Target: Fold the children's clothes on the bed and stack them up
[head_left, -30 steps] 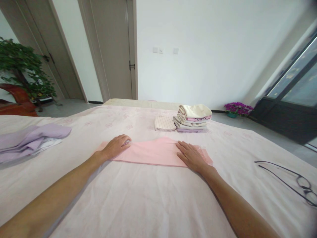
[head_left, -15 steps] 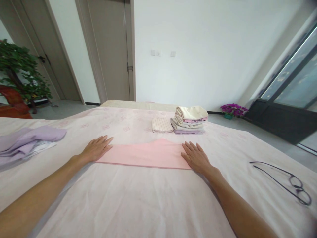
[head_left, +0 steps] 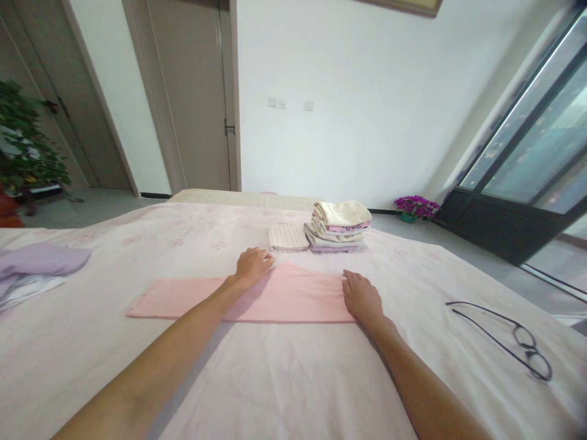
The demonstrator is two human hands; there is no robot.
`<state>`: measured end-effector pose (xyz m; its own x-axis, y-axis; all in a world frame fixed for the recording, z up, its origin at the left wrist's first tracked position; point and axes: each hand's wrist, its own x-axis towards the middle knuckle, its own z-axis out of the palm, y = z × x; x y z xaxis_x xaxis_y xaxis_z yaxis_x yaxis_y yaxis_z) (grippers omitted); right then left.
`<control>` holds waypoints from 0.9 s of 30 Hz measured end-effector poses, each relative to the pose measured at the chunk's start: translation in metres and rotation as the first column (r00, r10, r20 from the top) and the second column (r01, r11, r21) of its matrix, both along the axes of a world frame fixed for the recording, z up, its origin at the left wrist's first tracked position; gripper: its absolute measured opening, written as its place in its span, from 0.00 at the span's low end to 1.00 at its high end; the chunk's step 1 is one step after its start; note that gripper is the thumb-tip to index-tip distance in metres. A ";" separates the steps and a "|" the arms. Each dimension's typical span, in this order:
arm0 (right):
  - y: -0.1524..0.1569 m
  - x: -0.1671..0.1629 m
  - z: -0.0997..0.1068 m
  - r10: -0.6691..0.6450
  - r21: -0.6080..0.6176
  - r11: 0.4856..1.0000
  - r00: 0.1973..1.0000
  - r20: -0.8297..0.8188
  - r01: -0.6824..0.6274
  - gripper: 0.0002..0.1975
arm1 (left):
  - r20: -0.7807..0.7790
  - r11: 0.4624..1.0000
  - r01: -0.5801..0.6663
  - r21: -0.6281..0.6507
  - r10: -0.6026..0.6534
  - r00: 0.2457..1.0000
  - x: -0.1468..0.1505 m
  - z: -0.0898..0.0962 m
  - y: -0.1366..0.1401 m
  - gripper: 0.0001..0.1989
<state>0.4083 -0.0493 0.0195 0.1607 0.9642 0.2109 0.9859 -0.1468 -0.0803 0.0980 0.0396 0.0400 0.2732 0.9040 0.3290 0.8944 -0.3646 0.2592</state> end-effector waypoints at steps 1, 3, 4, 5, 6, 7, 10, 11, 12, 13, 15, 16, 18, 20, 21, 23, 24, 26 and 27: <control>-0.001 0.000 -0.001 0.004 0.007 1.000 1.000 0.018 -0.004 0.24 | 0.004 1.000 0.009 0.000 -0.009 1.000 0.011 -0.003 0.002 0.13; -0.001 -0.001 -0.003 0.017 0.019 1.000 0.999 0.045 -0.018 0.23 | 0.011 1.000 0.027 0.006 -0.027 1.000 0.027 -0.009 0.001 0.11; -0.001 0.000 -0.004 0.023 0.028 0.999 0.998 0.053 -0.025 0.23 | 0.014 0.999 0.034 0.013 -0.034 0.999 0.032 -0.011 -0.001 0.10; -0.001 0.000 -0.005 0.028 0.036 0.999 0.998 0.058 -0.031 0.23 | 0.016 0.999 0.040 0.027 -0.040 0.999 0.036 -0.013 -0.004 0.09; 0.000 0.001 -0.006 0.033 0.042 0.998 0.997 0.063 -0.036 0.22 | 0.017 0.998 0.049 0.051 -0.050 0.999 0.038 -0.015 -0.007 0.08; 0.000 0.001 -0.007 0.036 0.046 0.998 0.997 0.066 -0.039 0.22 | 0.020 0.995 0.063 0.081 -0.065 0.998 0.039 -0.016 -0.012 0.08; 0.002 0.001 -0.009 0.041 0.044 0.998 0.996 0.075 -0.044 0.22 | 0.021 0.978 0.134 0.163 -0.139 0.990 0.038 -0.018 -0.023 0.06; 0.003 0.001 -0.009 0.043 0.042 0.998 0.996 0.076 -0.046 0.22 | 0.020 0.973 0.157 0.172 -0.163 0.986 0.038 -0.018 -0.026 0.05; 0.003 0.000 -0.009 0.044 0.044 0.998 0.996 0.076 -0.047 0.22 | 0.019 0.970 0.173 0.168 -0.179 0.984 0.037 -0.019 -0.028 0.05; 0.003 0.000 -0.008 0.045 0.046 0.998 0.996 0.075 -0.048 0.21 | 0.016 0.970 0.184 0.157 -0.189 0.982 0.036 -0.019 -0.029 0.06; 0.002 -0.001 -0.007 0.048 0.051 0.997 0.996 0.072 -0.051 0.21 | 0.007 0.974 0.192 0.120 -0.194 0.981 0.036 -0.019 -0.030 0.08; 0.002 -0.001 -0.007 0.050 0.052 0.997 0.996 0.070 -0.053 0.21 | 0.001 0.977 0.191 0.097 -0.192 0.981 0.036 -0.018 -0.031 0.08; 0.001 -0.001 -0.006 0.054 0.046 0.997 0.996 0.066 -0.057 0.21 | -0.015 0.980 0.193 0.054 -0.193 0.981 0.037 -0.018 -0.030 0.09; 0.000 -0.001 -0.005 0.059 0.037 0.997 0.996 0.062 -0.061 0.21 | -0.029 0.979 0.200 0.032 -0.199 0.980 0.038 -0.017 -0.029 0.10; 0.000 -0.002 -0.005 0.060 0.037 0.997 0.996 0.059 -0.062 0.22 | -0.034 0.979 0.202 0.028 -0.201 0.979 0.039 -0.017 -0.029 0.11; 0.000 -0.002 -0.005 0.061 0.041 0.997 0.997 0.055 -0.064 0.22 | -0.032 0.979 0.200 0.023 -0.199 0.979 0.041 -0.017 -0.026 0.12; 0.000 -0.002 -0.005 0.061 0.044 0.997 0.997 0.054 -0.064 0.22 | -0.023 0.981 0.194 0.019 -0.193 0.981 0.042 -0.018 -0.023 0.13; 0.000 -0.002 -0.006 0.059 0.049 0.997 0.997 0.053 -0.062 0.22 | 0.005 0.984 0.175 0.013 -0.175 0.984 0.043 -0.020 -0.018 0.16; 0.000 -0.002 -0.007 0.058 0.050 0.997 0.997 0.052 -0.061 0.22 | 0.020 0.987 0.159 0.006 -0.159 0.987 0.044 -0.021 -0.014 0.18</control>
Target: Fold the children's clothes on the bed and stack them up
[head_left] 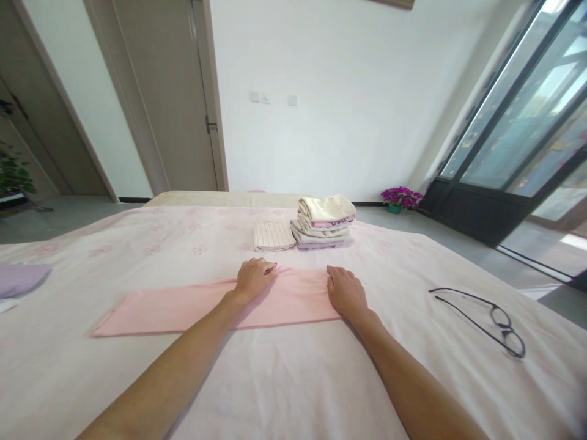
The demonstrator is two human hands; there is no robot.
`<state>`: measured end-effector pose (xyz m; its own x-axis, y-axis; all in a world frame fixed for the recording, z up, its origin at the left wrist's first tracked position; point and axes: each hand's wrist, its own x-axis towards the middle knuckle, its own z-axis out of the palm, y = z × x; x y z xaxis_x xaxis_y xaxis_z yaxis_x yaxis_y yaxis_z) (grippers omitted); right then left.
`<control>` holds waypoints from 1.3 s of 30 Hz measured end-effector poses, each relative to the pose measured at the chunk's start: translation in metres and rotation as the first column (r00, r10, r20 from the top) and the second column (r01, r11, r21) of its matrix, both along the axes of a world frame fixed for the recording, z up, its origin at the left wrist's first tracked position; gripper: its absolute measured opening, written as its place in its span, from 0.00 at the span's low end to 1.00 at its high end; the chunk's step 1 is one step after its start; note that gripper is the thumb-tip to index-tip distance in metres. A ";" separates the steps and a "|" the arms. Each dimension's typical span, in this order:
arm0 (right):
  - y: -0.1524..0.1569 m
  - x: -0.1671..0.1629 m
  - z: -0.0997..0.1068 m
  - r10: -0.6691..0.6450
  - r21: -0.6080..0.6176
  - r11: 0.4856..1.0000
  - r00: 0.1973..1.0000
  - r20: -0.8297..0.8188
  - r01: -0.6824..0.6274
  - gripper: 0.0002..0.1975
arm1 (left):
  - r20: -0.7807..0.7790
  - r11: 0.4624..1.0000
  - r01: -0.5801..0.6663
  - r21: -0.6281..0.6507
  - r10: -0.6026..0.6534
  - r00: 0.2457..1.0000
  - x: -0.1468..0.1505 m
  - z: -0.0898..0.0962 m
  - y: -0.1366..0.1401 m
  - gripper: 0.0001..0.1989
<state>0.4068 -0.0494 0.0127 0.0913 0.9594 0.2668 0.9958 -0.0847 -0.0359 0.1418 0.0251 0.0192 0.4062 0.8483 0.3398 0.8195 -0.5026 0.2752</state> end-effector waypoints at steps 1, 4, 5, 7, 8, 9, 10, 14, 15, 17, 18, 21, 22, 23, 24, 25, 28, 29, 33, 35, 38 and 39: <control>0.000 0.000 -0.001 -0.003 0.002 1.000 1.000 -0.001 0.003 0.22 | 0.011 1.000 -0.020 -0.013 0.020 1.000 0.001 -0.001 0.003 0.19; 0.000 0.001 -0.001 -0.018 -0.005 1.000 1.000 0.002 0.018 0.23 | 0.025 0.994 -0.085 -0.064 0.087 0.996 0.002 -0.003 0.012 0.20; 0.000 0.001 -0.001 -0.025 -0.010 1.000 1.000 0.004 0.025 0.23 | 0.027 0.992 -0.102 -0.077 0.104 0.994 0.002 -0.004 0.015 0.19; 0.000 0.002 0.000 -0.041 -0.020 0.999 0.999 0.006 0.041 0.23 | 0.031 0.989 -0.120 -0.082 0.123 0.992 0.001 -0.005 0.019 0.17; 0.000 0.002 0.001 -0.046 -0.024 0.999 0.999 0.006 0.046 0.23 | 0.033 0.988 -0.132 -0.079 0.134 0.990 0.001 -0.006 0.021 0.16; 0.000 0.002 0.002 -0.051 -0.025 0.998 0.999 0.005 0.051 0.23 | 0.034 0.987 -0.146 -0.074 0.148 0.988 0.000 -0.007 0.023 0.14; -0.001 0.002 0.003 -0.054 -0.027 0.998 0.999 0.004 0.054 0.24 | 0.032 0.985 -0.160 -0.066 0.163 0.986 -0.001 -0.007 0.025 0.13; -0.001 0.003 0.004 -0.069 -0.040 0.997 0.997 -0.018 0.068 0.24 | 0.024 0.980 -0.201 0.002 0.200 0.979 -0.005 -0.006 0.025 0.10; -0.001 0.003 0.004 -0.074 -0.042 0.996 0.997 -0.025 0.073 0.25 | 0.031 0.982 -0.184 0.034 0.183 0.983 -0.006 -0.005 0.022 0.10; -0.002 0.001 0.004 -0.084 -0.025 0.996 0.996 -0.025 0.084 0.26 | 0.072 0.991 -0.094 0.098 0.087 0.994 -0.004 -0.003 0.015 0.12; -0.002 -0.001 0.004 -0.084 -0.003 0.996 0.996 -0.013 0.084 0.26 | 0.100 0.993 -0.023 0.119 0.011 0.995 -0.001 -0.003 0.010 0.13; -0.006 -0.015 0.007 -0.031 0.082 0.996 0.998 0.058 0.027 0.28 | 0.133 0.972 0.213 0.103 -0.225 0.965 0.009 -0.002 -0.006 0.17; -0.008 -0.021 0.008 0.020 0.090 0.996 0.997 0.081 -0.027 0.29 | 0.106 0.957 0.281 0.077 -0.288 0.952 0.012 -0.003 -0.011 0.19; -0.009 -0.027 0.008 0.086 0.081 0.992 0.991 0.100 -0.094 0.29 | 0.062 0.940 0.339 0.045 -0.341 0.938 0.015 -0.005 -0.015 0.21; -0.011 -0.032 0.008 0.153 0.056 0.985 0.982 0.111 -0.160 0.30 | 0.011 0.925 0.380 0.010 -0.380 0.925 0.017 -0.006 -0.017 0.23; -0.013 -0.035 0.007 0.212 0.021 0.976 0.970 0.116 -0.216 0.30 | -0.040 0.913 0.408 -0.025 -0.408 0.912 0.018 -0.008 -0.018 0.25; -0.015 -0.036 0.001 0.285 -0.077 0.958 0.951 0.124 -0.277 0.32 | -0.145 0.897 0.430 -0.098 -0.441 0.886 0.014 -0.013 -0.014 0.31; -0.014 -0.033 -0.002 0.281 -0.089 0.959 0.950 0.134 -0.270 0.32 | -0.166 0.895 0.433 -0.111 -0.446 0.880 0.012 -0.014 -0.012 0.33; -0.009 -0.017 -0.012 0.264 -0.033 0.964 0.939 0.221 -0.263 0.32 | -0.227 0.901 0.413 -0.135 -0.433 0.872 -0.003 -0.016 -0.002 0.34; -0.006 -0.011 -0.017 0.261 0.002 0.962 0.929 0.261 -0.271 0.32 | -0.242 0.910 0.392 -0.135 -0.414 0.878 -0.011 -0.016 -0.002 0.33; -0.002 -0.008 -0.023 0.276 0.036 0.953 0.914 0.297 -0.300 0.31 | -0.250 0.926 0.355 -0.128 -0.376 0.892 -0.028 -0.014 -0.006 0.33; -0.001 -0.007 -0.025 0.285 0.046 0.949 0.909 0.304 -0.312 0.31 | -0.252 0.931 0.342 -0.132 -0.365 0.896 -0.036 -0.013 -0.008 0.33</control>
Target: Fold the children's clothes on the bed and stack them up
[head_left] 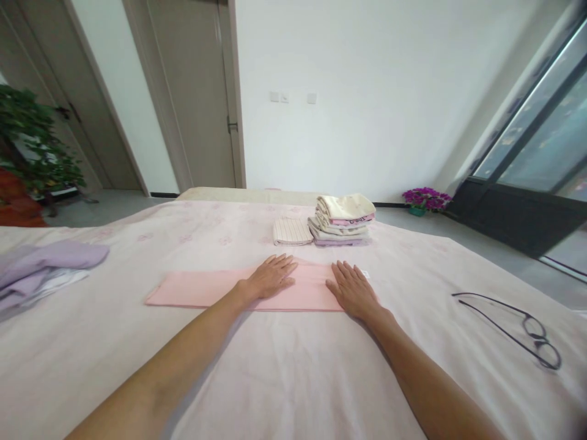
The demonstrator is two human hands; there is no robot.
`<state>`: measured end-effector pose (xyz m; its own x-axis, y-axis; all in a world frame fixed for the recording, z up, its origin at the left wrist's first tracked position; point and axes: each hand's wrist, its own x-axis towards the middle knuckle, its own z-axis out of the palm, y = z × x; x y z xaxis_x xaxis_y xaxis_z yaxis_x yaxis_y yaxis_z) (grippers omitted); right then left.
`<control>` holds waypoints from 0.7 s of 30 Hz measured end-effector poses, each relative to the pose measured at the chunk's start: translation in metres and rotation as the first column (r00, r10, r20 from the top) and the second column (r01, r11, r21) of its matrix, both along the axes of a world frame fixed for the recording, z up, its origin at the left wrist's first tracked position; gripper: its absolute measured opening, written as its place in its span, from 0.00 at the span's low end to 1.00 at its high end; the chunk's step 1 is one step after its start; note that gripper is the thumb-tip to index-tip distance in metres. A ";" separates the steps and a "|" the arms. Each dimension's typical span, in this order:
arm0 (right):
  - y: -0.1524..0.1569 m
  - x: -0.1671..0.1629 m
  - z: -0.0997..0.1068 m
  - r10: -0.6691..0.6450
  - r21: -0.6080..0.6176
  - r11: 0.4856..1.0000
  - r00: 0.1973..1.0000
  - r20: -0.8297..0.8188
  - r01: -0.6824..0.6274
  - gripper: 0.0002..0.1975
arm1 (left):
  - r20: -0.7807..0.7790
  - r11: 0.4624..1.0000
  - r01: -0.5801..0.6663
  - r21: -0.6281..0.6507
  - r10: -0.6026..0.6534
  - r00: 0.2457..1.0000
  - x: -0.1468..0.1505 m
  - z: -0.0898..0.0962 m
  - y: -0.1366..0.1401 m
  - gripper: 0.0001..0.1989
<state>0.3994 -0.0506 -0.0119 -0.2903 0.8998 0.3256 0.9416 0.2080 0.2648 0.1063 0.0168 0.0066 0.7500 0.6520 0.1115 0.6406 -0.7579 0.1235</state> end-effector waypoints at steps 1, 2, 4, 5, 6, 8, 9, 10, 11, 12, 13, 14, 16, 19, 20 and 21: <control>0.001 0.001 -0.001 0.011 0.010 1.000 1.000 0.003 -0.011 0.30 | -0.006 1.000 -0.015 -0.006 0.015 1.000 -0.009 0.001 -0.002 0.33; 0.002 0.001 -0.003 0.017 0.016 1.000 1.000 0.006 -0.017 0.30 | -0.015 0.999 -0.032 -0.014 0.032 0.999 -0.019 0.002 -0.005 0.34; 0.003 0.002 -0.004 0.018 0.021 1.000 1.000 0.017 -0.018 0.30 | -0.037 0.997 -0.077 -0.026 0.076 0.996 -0.044 0.003 -0.010 0.35; 0.004 0.003 -0.005 0.016 0.020 1.000 1.000 0.022 -0.017 0.30 | -0.047 0.994 -0.106 -0.024 0.105 0.993 -0.058 0.002 -0.013 0.35; 0.005 0.003 -0.006 0.015 0.018 1.000 1.000 0.023 -0.015 0.30 | -0.057 0.990 -0.137 -0.017 0.136 0.989 -0.073 0.001 -0.015 0.35; 0.006 0.004 -0.008 0.010 0.016 1.000 1.000 0.016 -0.011 0.30 | -0.071 0.980 -0.199 0.001 0.199 0.977 -0.105 -0.001 -0.017 0.35; 0.007 0.004 -0.008 0.009 0.016 1.000 1.000 0.010 -0.009 0.30 | -0.078 0.973 -0.233 0.009 0.233 0.969 -0.121 -0.003 -0.018 0.34; 0.007 0.004 -0.009 0.009 0.017 1.000 1.000 0.003 -0.009 0.31 | -0.085 0.963 -0.268 0.015 0.269 0.959 -0.137 -0.004 -0.018 0.34; 0.007 0.005 -0.009 0.012 0.019 1.000 1.000 -0.004 -0.012 0.31 | -0.091 0.951 -0.309 0.022 0.309 0.947 -0.152 -0.006 -0.018 0.33; 0.007 0.005 -0.010 0.015 0.020 1.000 1.000 -0.010 -0.015 0.31 | -0.096 0.936 -0.352 0.029 0.353 0.931 -0.166 -0.007 -0.018 0.32; 0.007 0.005 -0.010 0.018 0.021 1.000 1.000 -0.017 -0.018 0.31 | -0.096 0.916 -0.398 0.039 0.400 0.911 -0.180 -0.008 -0.018 0.31; 0.007 0.005 -0.009 0.020 0.019 1.000 1.000 -0.023 -0.019 0.31 | -0.092 0.893 -0.447 0.053 0.450 0.888 -0.192 -0.008 -0.019 0.30; 0.007 0.006 -0.009 0.017 0.011 1.000 0.999 -0.029 -0.017 0.31 | -0.048 0.832 -0.545 0.100 0.552 0.833 -0.215 -0.007 -0.022 0.29; 0.007 0.006 -0.008 0.011 -0.005 1.000 1.000 -0.018 -0.011 0.30 | 0.159 0.685 -0.710 0.162 0.692 0.704 -0.245 0.000 -0.034 0.26; 0.007 0.005 -0.008 0.011 -0.010 1.000 1.000 -0.013 -0.011 0.30 | 0.254 0.616 -0.774 0.145 0.733 0.631 -0.254 0.003 -0.038 0.24; 0.007 0.005 -0.008 0.008 -0.013 1.000 1.000 -0.011 -0.009 0.30 | 0.339 0.547 -0.831 0.100 0.767 0.545 -0.263 0.007 -0.043 0.23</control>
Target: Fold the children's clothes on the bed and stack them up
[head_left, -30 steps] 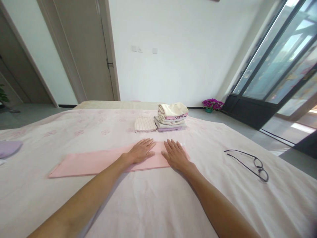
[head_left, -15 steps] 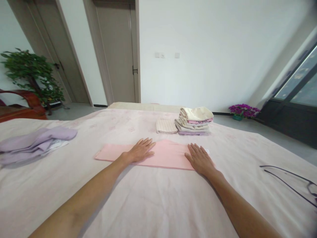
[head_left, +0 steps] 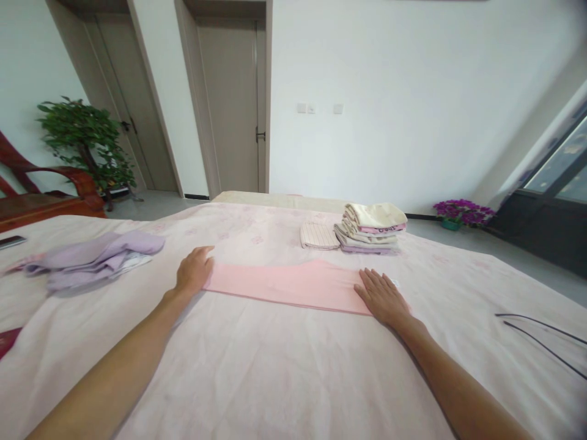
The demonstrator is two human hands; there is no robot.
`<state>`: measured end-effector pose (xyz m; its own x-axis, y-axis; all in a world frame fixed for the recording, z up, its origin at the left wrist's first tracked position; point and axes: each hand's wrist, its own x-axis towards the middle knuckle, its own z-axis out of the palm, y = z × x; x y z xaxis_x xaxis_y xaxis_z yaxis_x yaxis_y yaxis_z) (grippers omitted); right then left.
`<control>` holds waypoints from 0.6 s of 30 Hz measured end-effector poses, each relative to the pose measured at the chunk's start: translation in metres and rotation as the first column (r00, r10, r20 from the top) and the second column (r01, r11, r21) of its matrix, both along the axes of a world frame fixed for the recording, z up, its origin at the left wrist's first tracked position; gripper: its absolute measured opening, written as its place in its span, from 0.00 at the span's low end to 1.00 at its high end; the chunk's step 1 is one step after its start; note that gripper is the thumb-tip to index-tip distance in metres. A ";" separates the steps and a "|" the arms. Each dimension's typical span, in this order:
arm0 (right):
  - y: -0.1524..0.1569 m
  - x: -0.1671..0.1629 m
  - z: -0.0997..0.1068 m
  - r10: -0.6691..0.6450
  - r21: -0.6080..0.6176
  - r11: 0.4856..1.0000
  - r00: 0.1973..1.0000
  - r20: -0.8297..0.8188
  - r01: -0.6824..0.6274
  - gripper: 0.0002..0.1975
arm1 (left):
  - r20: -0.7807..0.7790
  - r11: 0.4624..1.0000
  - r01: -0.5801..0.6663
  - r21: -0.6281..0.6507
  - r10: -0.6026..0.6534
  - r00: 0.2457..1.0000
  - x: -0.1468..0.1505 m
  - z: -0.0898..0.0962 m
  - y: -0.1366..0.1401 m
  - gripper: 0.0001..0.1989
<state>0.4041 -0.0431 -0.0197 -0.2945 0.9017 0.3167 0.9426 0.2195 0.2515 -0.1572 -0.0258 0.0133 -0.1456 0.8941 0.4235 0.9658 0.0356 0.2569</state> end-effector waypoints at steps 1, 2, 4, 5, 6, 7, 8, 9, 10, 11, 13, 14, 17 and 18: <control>0.000 -0.001 0.000 -0.005 -0.002 1.000 1.000 -0.001 0.005 0.30 | 0.087 0.997 -0.069 0.016 0.067 0.994 -0.009 0.003 -0.004 0.21; 0.000 -0.002 0.001 -0.012 -0.002 1.000 1.000 -0.007 0.012 0.29 | 0.159 0.993 -0.118 0.006 0.116 0.980 -0.016 0.007 -0.008 0.20; -0.001 -0.003 0.003 -0.023 0.016 1.000 0.999 -0.029 0.023 0.28 | 0.239 0.987 -0.147 -0.061 0.157 0.958 -0.028 0.013 -0.013 0.16; -0.002 -0.004 0.005 -0.026 0.038 0.999 0.999 -0.042 0.028 0.27 | 0.256 0.985 -0.134 -0.107 0.158 0.954 -0.032 0.015 -0.015 0.15; -0.003 -0.004 0.007 -0.027 0.067 0.997 0.998 -0.053 0.030 0.26 | 0.268 0.981 -0.118 -0.151 0.155 0.951 -0.034 0.016 -0.016 0.14; -0.004 -0.003 0.008 -0.025 0.100 0.994 0.998 -0.063 0.031 0.25 | 0.271 0.975 -0.099 -0.197 0.151 0.950 -0.035 0.018 -0.016 0.14; -0.005 -0.002 0.010 -0.022 0.136 0.990 0.997 -0.070 0.032 0.24 | 0.267 0.967 -0.077 -0.244 0.144 0.953 -0.034 0.019 -0.017 0.15; -0.006 -0.001 0.012 -0.019 0.170 0.985 0.997 -0.073 0.032 0.23 | 0.256 0.955 -0.053 -0.290 0.131 0.958 -0.031 0.019 -0.017 0.14; -0.007 0.000 0.013 -0.015 0.199 0.980 0.997 -0.073 0.029 0.22 | 0.240 0.943 -0.030 -0.330 0.114 0.964 -0.028 0.020 -0.017 0.14; -0.008 0.001 0.014 -0.010 0.217 0.976 0.998 -0.069 0.025 0.21 | 0.222 0.932 -0.011 -0.363 0.098 0.970 -0.025 0.020 -0.017 0.13; -0.008 0.003 0.014 -0.006 0.226 0.974 0.998 -0.061 0.019 0.20 | 0.190 0.914 0.006 -0.405 0.078 0.979 -0.019 0.021 -0.018 0.11; -0.008 0.003 0.014 -0.010 0.217 0.976 0.998 -0.063 0.024 0.19 | 0.178 0.911 0.002 -0.412 0.079 0.981 -0.017 0.022 -0.019 0.11; -0.007 0.002 0.014 -0.039 0.179 0.982 0.994 -0.104 0.058 0.20 | 0.130 0.902 -0.047 -0.430 0.113 0.985 -0.011 0.025 -0.021 0.10; -0.007 0.001 0.015 -0.047 0.165 0.984 0.991 -0.123 0.067 0.20 | 0.117 0.897 -0.068 -0.436 0.131 0.984 -0.010 0.026 -0.022 0.11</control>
